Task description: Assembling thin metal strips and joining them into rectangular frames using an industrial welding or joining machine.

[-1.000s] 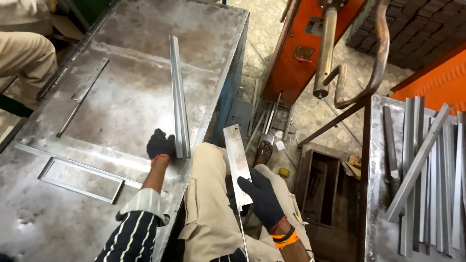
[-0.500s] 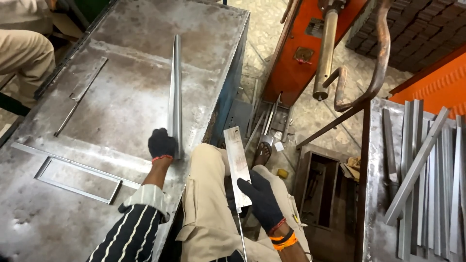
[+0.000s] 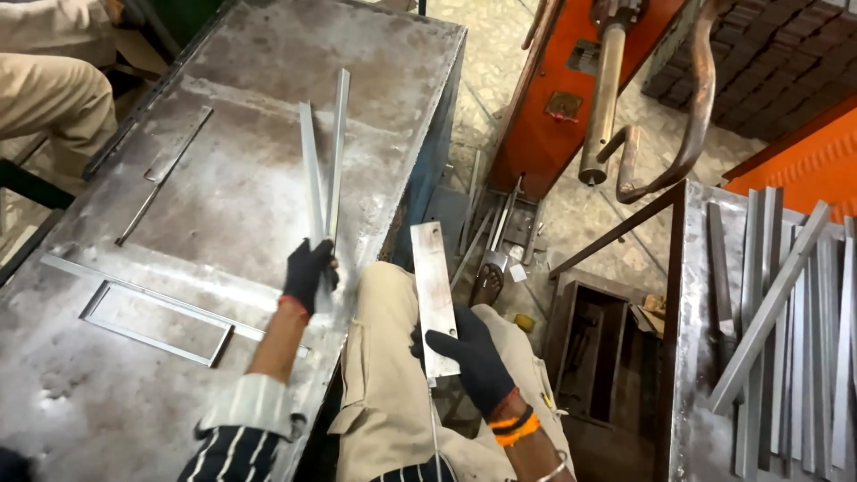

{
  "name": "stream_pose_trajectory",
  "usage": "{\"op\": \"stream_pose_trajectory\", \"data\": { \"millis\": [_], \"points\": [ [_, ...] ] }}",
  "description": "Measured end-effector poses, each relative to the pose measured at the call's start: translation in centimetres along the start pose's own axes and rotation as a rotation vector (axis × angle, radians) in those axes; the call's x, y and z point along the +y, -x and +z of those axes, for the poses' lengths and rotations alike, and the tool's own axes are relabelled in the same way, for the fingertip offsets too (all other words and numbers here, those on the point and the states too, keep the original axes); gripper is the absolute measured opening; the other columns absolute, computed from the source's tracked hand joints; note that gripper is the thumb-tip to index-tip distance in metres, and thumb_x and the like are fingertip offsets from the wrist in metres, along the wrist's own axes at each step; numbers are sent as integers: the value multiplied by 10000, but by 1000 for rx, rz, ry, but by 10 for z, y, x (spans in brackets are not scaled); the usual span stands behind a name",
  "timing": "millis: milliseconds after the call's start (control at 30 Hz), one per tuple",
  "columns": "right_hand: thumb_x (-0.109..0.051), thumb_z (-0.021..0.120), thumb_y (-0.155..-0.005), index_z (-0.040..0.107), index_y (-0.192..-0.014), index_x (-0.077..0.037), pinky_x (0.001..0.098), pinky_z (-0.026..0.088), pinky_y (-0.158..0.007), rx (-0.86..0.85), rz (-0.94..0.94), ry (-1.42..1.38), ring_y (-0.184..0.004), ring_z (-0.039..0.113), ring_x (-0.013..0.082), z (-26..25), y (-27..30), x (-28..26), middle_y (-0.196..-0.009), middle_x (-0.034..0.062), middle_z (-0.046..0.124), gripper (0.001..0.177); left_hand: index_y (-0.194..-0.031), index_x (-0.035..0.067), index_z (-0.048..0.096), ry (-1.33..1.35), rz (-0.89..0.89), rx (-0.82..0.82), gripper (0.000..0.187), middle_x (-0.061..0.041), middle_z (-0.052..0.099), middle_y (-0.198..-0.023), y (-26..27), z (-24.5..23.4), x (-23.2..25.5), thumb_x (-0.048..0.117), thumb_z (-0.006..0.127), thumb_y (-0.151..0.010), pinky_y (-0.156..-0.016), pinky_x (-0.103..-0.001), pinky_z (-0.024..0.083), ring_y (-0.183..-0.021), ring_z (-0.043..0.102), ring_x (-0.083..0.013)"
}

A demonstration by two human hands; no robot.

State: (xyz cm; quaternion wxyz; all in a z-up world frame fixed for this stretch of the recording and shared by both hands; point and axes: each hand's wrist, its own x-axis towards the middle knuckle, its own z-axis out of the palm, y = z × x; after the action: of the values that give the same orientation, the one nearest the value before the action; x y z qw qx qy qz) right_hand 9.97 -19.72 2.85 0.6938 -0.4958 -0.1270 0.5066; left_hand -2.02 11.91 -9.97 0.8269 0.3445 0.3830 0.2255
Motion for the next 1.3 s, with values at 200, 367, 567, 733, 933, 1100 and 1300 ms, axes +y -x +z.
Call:
{"op": "stream_pose_trajectory", "data": {
  "millis": [200, 367, 567, 733, 933, 1100, 1300],
  "points": [
    [-108, 759, -884, 738, -1097, 40, 341, 550, -609, 162, -46, 118, -703, 696, 223, 11, -24, -14, -853, 135, 732, 260, -1043, 43, 587, -156, 239, 72, 203, -90, 575, -655, 21, 85, -42, 207, 702, -1007, -372, -339, 447, -425, 549, -186],
    [-154, 778, -870, 758, -1080, -11, 301, 567, -746, 268, -367, 356, -862, 704, 152, 14, -42, -15, -957, 49, 779, 254, -1136, 12, 636, -537, 837, 183, 252, -130, 648, -872, -2, 115, -106, 242, 535, -1114, -662, -396, 527, -786, 664, -280],
    [-300, 805, -811, 756, -1007, -64, 384, 561, -769, 741, -414, 989, -850, 746, 276, 17, -34, -18, -906, 129, 766, 311, -1091, -123, 540, -788, 849, 187, 415, -328, 623, -975, 53, 176, -121, 240, 357, -1171, -754, -487, 484, -869, 589, -418],
    [-261, 806, -822, 691, -971, -41, 456, 545, -787, 809, -711, 1127, -901, 703, 374, 2, -39, -32, -960, 173, 715, 289, -804, -25, 581, -593, 328, 126, 526, -271, 630, -734, 91, 184, -142, 333, 366, -1125, -618, -515, 378, -679, 618, -381],
    [-235, 749, -886, 562, -1266, -7, 490, 551, -775, 702, -820, 943, -995, 690, 427, -9, -51, -72, -1094, 228, 699, 480, -828, -24, 534, -679, 662, -75, 488, -198, 566, -727, 133, 192, -165, 311, 389, -1151, -617, -481, 386, -659, 521, -354],
    [-214, 728, -945, 550, -1247, -36, 516, 539, -764, 735, -947, 1037, -993, 671, 476, -18, -42, -76, -1058, 252, 690, 393, -982, 7, 634, -636, 700, -133, 327, -158, 645, -760, 146, 190, -160, 263, 452, -1075, -629, -424, 470, -675, 620, -294],
    [-215, 725, -928, 575, -1188, -79, 475, 572, -687, 609, -806, 974, -890, 734, 408, -2, 5, -78, -954, 192, 730, 329, -1191, 104, 701, 20, 270, -237, 431, -26, 695, -1013, 86, 222, -81, 410, 419, -1078, -701, -311, 529, -834, 643, -126]
  ]
}}
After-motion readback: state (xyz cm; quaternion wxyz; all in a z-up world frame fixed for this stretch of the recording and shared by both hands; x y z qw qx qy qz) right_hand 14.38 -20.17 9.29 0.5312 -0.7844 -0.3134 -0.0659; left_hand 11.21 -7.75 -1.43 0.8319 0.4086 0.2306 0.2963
